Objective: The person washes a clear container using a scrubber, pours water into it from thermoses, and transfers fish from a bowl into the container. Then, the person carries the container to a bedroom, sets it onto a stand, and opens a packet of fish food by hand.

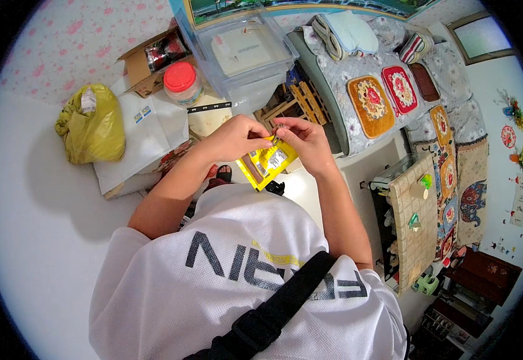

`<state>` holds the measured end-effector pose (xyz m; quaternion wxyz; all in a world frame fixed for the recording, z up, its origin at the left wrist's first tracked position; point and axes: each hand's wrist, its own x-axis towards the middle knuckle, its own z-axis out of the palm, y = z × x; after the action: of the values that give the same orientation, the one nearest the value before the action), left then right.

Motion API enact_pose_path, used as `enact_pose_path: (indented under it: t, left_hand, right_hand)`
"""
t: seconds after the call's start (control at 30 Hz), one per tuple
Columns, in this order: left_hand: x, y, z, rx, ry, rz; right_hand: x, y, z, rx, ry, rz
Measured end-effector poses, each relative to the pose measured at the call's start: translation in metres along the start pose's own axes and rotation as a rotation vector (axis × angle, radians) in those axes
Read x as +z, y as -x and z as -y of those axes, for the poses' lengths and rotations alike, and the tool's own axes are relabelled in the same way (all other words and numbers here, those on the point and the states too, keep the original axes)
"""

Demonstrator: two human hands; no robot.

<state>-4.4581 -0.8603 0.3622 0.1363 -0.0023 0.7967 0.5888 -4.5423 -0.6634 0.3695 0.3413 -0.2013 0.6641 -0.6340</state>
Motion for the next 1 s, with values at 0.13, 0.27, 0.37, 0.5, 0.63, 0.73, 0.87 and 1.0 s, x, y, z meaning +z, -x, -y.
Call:
enact_pose_path:
  t: [0.13, 0.27, 0.37, 0.5, 0.63, 0.73, 0.87, 1.0]
  left_hand:
    - [0.002, 0.0, 0.005, -0.053, 0.054, -0.014]
    - [0.005, 0.003, -0.003, -0.013, 0.042, -0.079]
    - [0.011, 0.001, 0.011, 0.054, 0.098, -0.164]
    - [0.01, 0.003, 0.009, -0.054, 0.109, -0.12]
    - [0.011, 0.002, 0.014, -0.07, 0.141, -0.139]
    - [0.013, 0.001, 0.017, -0.056, 0.132, -0.176]
    - [0.012, 0.001, 0.017, -0.113, 0.135, -0.136]
    - [0.012, 0.001, 0.02, -0.08, 0.13, -0.151]
  right_hand:
    - [0.001, 0.0, 0.007, -0.029, 0.15, -0.004]
    - [0.004, -0.004, -0.003, -0.038, 0.086, -0.09]
    - [0.008, -0.005, -0.007, -0.042, 0.024, -0.145]
    - [0.007, -0.005, -0.007, -0.055, 0.105, -0.105]
    - [0.004, -0.006, -0.004, -0.067, 0.21, -0.085]
    - [0.002, -0.008, -0.003, -0.048, 0.27, -0.081]
    - [0.004, -0.01, -0.004, -0.045, 0.232, -0.077]
    - [0.003, -0.01, -0.009, -0.041, 0.206, -0.057]
